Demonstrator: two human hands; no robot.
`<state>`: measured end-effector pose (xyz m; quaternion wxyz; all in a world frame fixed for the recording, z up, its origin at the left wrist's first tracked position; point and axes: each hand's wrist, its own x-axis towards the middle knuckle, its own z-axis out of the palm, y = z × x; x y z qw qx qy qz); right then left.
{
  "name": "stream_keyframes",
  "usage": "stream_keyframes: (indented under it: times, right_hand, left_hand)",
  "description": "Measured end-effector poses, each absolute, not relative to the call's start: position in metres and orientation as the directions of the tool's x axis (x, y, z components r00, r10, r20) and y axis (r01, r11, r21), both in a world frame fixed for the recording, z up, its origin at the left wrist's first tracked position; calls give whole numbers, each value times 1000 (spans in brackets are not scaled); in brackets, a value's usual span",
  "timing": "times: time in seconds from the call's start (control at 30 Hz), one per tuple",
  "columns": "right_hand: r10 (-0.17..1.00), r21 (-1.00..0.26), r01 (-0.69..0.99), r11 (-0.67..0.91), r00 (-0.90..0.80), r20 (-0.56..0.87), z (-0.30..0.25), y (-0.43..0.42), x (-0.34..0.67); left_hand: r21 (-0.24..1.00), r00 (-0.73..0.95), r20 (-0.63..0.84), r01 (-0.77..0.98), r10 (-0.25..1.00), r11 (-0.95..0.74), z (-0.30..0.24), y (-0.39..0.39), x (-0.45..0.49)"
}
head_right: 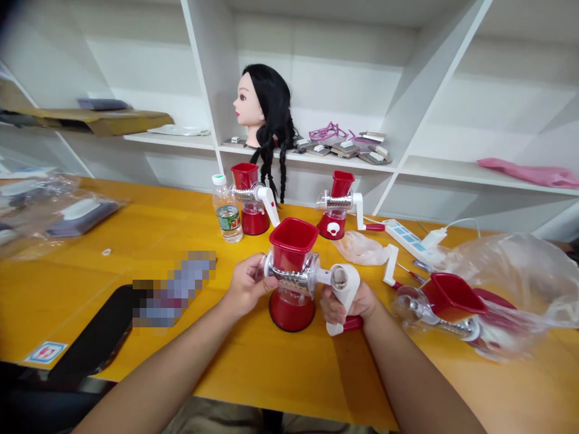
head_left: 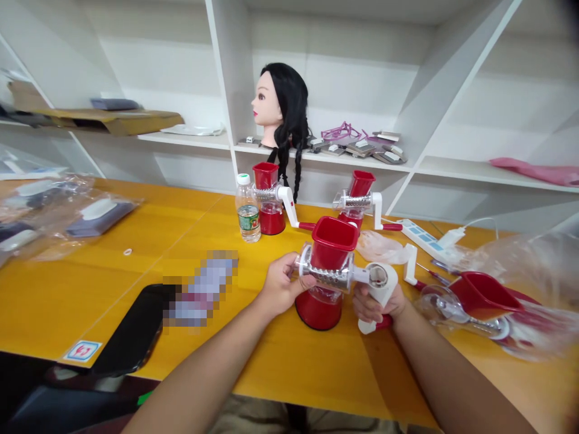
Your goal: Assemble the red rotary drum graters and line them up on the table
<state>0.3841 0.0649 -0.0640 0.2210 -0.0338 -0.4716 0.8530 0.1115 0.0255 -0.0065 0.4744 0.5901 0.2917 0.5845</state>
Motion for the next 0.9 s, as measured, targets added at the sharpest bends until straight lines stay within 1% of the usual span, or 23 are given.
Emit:
stream_keyframes:
  times: [0.2, 0.37, 0.47, 0.53, 0.6, 0.7, 0.9]
  right_hand:
    - [409, -824, -406, -396, -881, 237, -62, 62, 382]
    - [463, -873, -379, -306, -861, 211, -53, 60, 383]
    - [523, -910, -353, -216, -829, 198, -47, 59, 390]
    - [577, -941, -312, -131, -796, 183, -43, 59, 398]
    - [633, -973, -228, -31, -758, 157, -39, 58, 406]
    - [674, -990, -117, 72, -726, 135, -33, 58, 413]
    - [623, -997, -63, 45, -778, 78, -23, 60, 411]
  left_hand:
    - [907, 141, 407, -182, 902, -380, -7, 25, 112]
    - [911, 142, 406, -138, 903, -388, -6, 24, 111]
    - [912, 127, 410, -97, 903, -400, -7, 23, 112]
    - [909, 105, 416, -64, 903, -412, -8, 22, 114]
    - [904, 84, 427, -38, 900, -426, -9, 21, 116]
    - [903, 79, 430, -26, 899, -429, -10, 18, 119]
    - [901, 146, 433, -75, 889, -427, -7, 18, 118]
